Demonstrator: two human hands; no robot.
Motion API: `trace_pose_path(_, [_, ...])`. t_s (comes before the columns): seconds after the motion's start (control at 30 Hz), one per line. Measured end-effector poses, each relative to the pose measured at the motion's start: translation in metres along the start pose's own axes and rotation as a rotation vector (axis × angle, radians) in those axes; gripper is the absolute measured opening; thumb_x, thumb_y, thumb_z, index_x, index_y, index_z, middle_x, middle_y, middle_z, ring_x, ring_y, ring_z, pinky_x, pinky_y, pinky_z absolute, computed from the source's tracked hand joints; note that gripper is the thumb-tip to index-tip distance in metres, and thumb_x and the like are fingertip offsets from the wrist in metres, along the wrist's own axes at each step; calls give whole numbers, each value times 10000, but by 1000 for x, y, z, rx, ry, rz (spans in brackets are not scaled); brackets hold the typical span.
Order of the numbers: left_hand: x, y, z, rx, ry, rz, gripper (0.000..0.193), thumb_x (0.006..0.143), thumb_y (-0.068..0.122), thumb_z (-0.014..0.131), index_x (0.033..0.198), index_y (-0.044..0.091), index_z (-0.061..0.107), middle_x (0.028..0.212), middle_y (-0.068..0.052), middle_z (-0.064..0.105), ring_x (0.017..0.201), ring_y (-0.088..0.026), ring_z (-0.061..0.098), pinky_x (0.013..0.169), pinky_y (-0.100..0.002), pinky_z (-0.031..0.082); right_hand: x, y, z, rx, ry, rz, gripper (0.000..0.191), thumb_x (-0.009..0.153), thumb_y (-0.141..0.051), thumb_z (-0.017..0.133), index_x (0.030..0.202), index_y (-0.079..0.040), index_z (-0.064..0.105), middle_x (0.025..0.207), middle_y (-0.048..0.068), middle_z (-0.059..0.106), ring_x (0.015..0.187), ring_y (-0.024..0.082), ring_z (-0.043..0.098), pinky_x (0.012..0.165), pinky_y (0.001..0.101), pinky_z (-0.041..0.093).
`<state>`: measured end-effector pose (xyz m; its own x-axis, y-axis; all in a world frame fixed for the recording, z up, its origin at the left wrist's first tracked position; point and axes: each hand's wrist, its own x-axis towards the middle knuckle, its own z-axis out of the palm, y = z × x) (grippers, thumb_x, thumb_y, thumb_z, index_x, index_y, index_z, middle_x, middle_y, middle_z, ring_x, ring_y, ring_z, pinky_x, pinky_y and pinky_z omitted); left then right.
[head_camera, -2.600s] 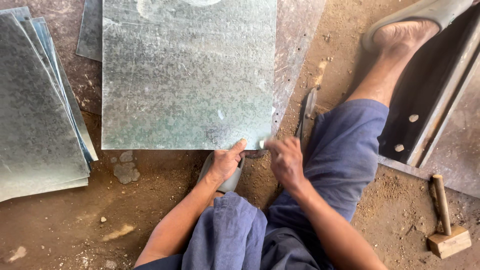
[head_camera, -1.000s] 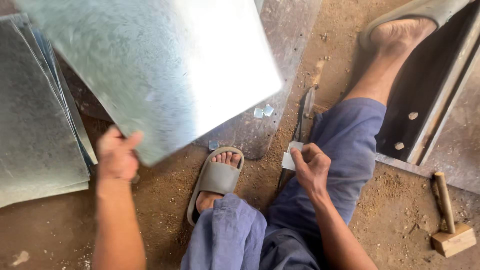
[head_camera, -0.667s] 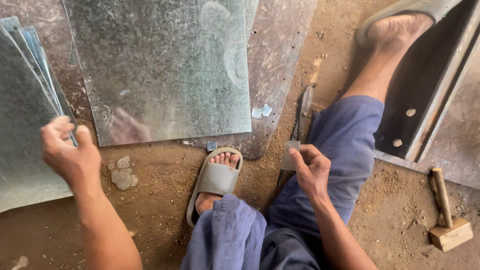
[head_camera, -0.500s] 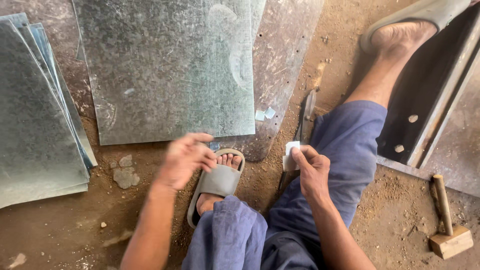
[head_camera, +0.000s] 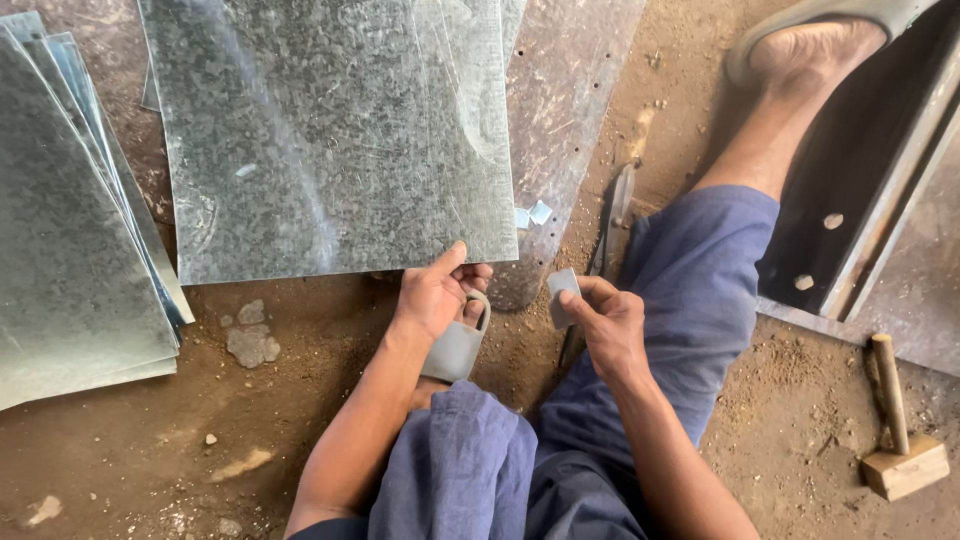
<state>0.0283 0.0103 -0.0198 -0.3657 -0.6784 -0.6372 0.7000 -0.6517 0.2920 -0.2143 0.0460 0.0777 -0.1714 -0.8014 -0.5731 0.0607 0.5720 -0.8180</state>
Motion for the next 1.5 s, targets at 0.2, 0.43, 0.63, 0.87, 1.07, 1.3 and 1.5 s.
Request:
trace_pose_path(0.2, [-15, -28, -3, 79, -80, 133, 314, 976, 109, 645, 1253, -29, 597, 1065, -172, 692, 864, -267, 699, 720, -403, 585, 3, -6, 10, -417, 33, -377, 158, 915, -22, 719, 1069, -9, 753, 894, 51, 731, 779, 118, 661, 700, 246, 529])
trace_pose_path(0.43, [-13, -29, 6, 10, -64, 159, 363, 958, 32, 628, 1311, -24, 566, 1231, -149, 661, 1081, -282, 669, 878, -449, 595, 17, -5, 26, -850, 23, -800, 145, 856, 31, 765, 973, -53, 779, 857, 102, 686, 828, 260, 618, 721, 359, 513])
trace_pose_path(0.63, [-15, -29, 6, -19, -82, 155, 348, 953, 14, 649, 1290, -34, 574, 1182, -165, 673, 1020, -275, 674, 812, -419, 582, 19, 8, 34, -844, -10, -954, 112, 868, 13, 730, 948, -54, 770, 909, 106, 699, 876, 291, 639, 759, 374, 525])
trace_pose_path(0.87, [-10, -28, -1, 10, -26, 118, 229, 999, 19, 682, 1185, -108, 639, 1096, -190, 692, 966, -292, 677, 817, -375, 557, 52, 10, 42, -886, 38, -1019, 65, 897, 4, 733, 937, -39, 762, 905, 103, 715, 822, 277, 621, 726, 389, 509])
trace_pose_path(1.07, [-14, -27, 5, 32, -38, 174, 235, 927, 21, 671, 1152, -36, 637, 1079, -155, 702, 921, -236, 696, 777, -375, 578, 25, 20, 31, -847, -33, -919, 56, 896, -17, 739, 927, -18, 785, 821, 111, 711, 731, 250, 608, 631, 370, 489])
trace_pose_path(1.3, [-13, -27, 7, 48, 42, 135, 246, 948, 41, 680, 1166, -68, 649, 1078, -156, 711, 877, -242, 692, 764, -352, 566, 52, 9, 40, -902, 15, -1012, 86, 919, 5, 682, 932, -27, 760, 886, 117, 722, 834, 278, 626, 726, 386, 511])
trace_pose_path(1.5, [-12, -32, 1, 46, 4, 189, 264, 941, 26, 680, 1175, -86, 634, 1062, -174, 703, 879, -259, 710, 765, -380, 573, -12, 25, 32, -739, -76, -843, 87, 908, -44, 698, 899, -33, 784, 795, 91, 720, 708, 215, 634, 620, 359, 508])
